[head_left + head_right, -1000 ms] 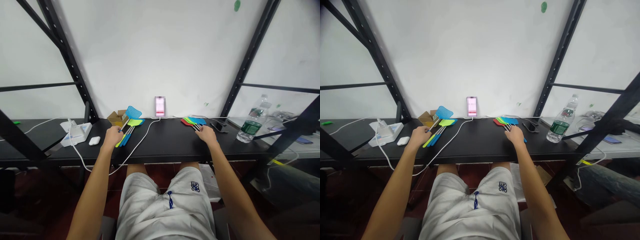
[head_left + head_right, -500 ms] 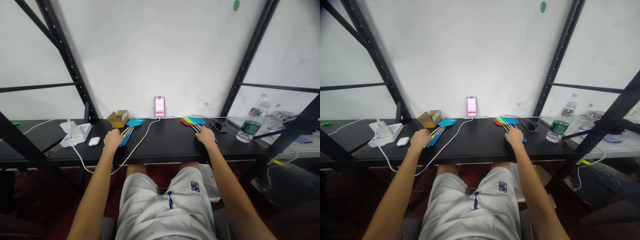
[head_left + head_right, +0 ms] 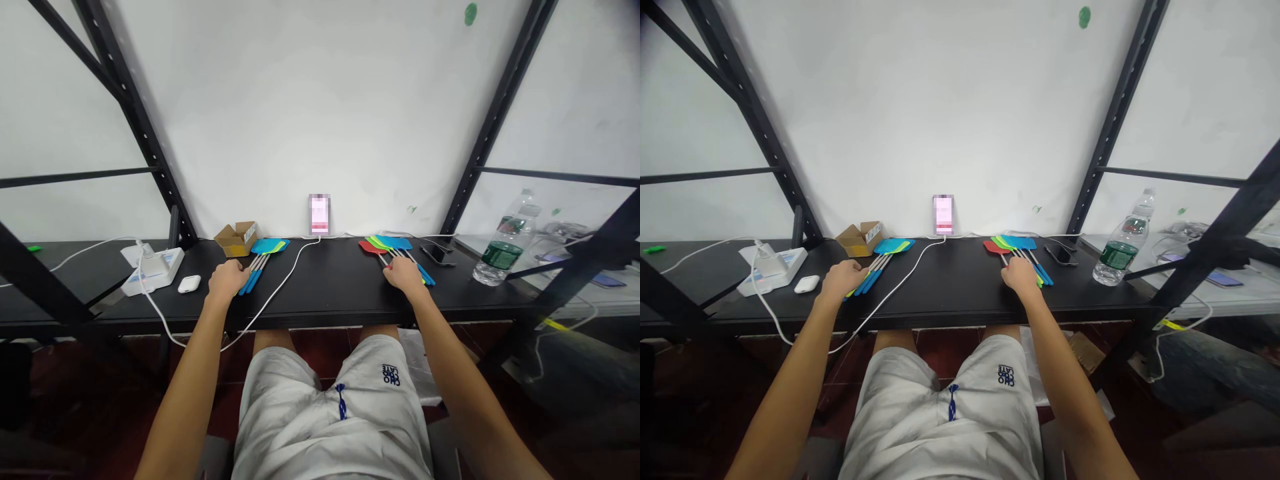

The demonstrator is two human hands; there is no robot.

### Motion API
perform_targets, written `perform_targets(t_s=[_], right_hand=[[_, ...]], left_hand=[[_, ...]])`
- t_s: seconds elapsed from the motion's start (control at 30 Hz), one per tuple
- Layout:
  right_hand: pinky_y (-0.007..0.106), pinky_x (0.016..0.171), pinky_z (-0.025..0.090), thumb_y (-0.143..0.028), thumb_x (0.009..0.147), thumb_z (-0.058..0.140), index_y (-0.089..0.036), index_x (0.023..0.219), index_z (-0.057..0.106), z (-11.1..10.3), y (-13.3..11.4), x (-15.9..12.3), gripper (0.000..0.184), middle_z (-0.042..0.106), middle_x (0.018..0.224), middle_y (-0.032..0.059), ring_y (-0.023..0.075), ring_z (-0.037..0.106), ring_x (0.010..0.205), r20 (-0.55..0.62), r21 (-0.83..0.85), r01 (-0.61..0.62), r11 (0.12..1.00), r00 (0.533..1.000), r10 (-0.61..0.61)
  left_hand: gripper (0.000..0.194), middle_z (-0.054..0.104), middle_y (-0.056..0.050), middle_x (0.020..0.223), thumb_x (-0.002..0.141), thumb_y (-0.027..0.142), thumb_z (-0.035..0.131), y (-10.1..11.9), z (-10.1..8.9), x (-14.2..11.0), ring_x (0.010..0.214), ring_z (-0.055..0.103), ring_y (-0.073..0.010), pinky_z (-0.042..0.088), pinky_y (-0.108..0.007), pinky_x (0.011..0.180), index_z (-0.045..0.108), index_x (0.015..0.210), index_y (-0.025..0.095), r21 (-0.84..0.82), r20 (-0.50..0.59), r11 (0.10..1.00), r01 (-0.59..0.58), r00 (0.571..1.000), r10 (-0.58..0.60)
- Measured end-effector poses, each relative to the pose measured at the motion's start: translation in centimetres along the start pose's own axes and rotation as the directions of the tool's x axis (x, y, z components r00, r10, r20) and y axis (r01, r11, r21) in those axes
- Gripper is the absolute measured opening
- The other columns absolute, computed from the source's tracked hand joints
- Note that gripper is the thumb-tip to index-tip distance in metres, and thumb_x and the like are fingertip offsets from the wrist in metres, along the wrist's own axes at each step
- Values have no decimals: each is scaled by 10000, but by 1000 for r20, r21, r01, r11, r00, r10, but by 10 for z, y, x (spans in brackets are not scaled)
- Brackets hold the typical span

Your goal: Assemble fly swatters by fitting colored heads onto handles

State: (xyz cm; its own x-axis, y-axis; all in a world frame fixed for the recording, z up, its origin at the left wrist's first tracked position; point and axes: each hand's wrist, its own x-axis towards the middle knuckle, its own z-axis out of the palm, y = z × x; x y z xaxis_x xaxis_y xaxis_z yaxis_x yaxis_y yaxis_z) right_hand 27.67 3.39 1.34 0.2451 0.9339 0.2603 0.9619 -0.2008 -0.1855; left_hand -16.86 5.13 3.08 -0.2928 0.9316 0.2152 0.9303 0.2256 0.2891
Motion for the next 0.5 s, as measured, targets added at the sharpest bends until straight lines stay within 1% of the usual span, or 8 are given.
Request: perform_targets(t_s=[0.17, 0.27, 0.33, 0.4, 0.47, 0.5], right_hand=[[333, 712, 449, -251, 779, 534, -136, 833, 721, -18, -5, -9, 226, 694, 913, 189, 300, 659, 870, -25, 59, 6, 998, 1000, -5], [319, 693, 429, -241, 771, 541, -145, 815, 712, -32, -10, -18, 201, 696, 889, 172, 286, 654, 845, -61, 104, -2, 995, 998, 8], [300, 675, 412, -240, 767, 549, -155, 793, 702, -41, -15, -24, 177, 699, 850, 144, 260, 646, 814, -95, 171, 31, 985, 995, -15], [283, 654, 396, -236, 754, 562, -165, 782, 691, -47, -21, -30, 150, 696, 799, 105, 226, 630, 764, -141, 268, 96, 959, 988, -60], [272, 633, 386, -223, 738, 571, -172, 795, 681, -50, -30, -36, 134, 684, 755, 65, 192, 604, 703, -197, 377, 176, 909, 974, -107], [269, 625, 384, -216, 732, 573, -175, 806, 677, -50, -35, -39, 134, 676, 740, 48, 178, 590, 676, -225, 430, 216, 877, 966, -128]], left_hand=[[465, 682, -194, 1064, 794, 529, 495, 3, -5, -3, 1010, 626, -371, 472, -400, 787, 663, 1022, 160, 4, -5, 1000, 2, 1000, -2], [457, 678, -201, 1067, 819, 504, 495, 11, -12, -11, 1028, 619, -368, 473, -410, 814, 645, 1046, 136, -3, -65, 1000, -21, 998, 21], [432, 682, -186, 1066, 828, 482, 510, 21, -18, -21, 1042, 615, -353, 471, -406, 844, 640, 1047, 133, -36, -139, 995, -93, 986, 87], [383, 696, -154, 1034, 846, 460, 511, 37, -23, -34, 1021, 626, -323, 475, -391, 856, 647, 1014, 144, -101, -207, 973, -208, 961, 184], [309, 714, -105, 951, 859, 417, 518, 56, -25, -50, 928, 656, -259, 487, -343, 839, 658, 959, 160, -225, -238, 910, -349, 925, 296], [291, 718, -82, 911, 867, 407, 517, 67, -25, -59, 883, 664, -228, 493, -320, 830, 662, 947, 167, -310, -229, 852, -423, 903, 364]])
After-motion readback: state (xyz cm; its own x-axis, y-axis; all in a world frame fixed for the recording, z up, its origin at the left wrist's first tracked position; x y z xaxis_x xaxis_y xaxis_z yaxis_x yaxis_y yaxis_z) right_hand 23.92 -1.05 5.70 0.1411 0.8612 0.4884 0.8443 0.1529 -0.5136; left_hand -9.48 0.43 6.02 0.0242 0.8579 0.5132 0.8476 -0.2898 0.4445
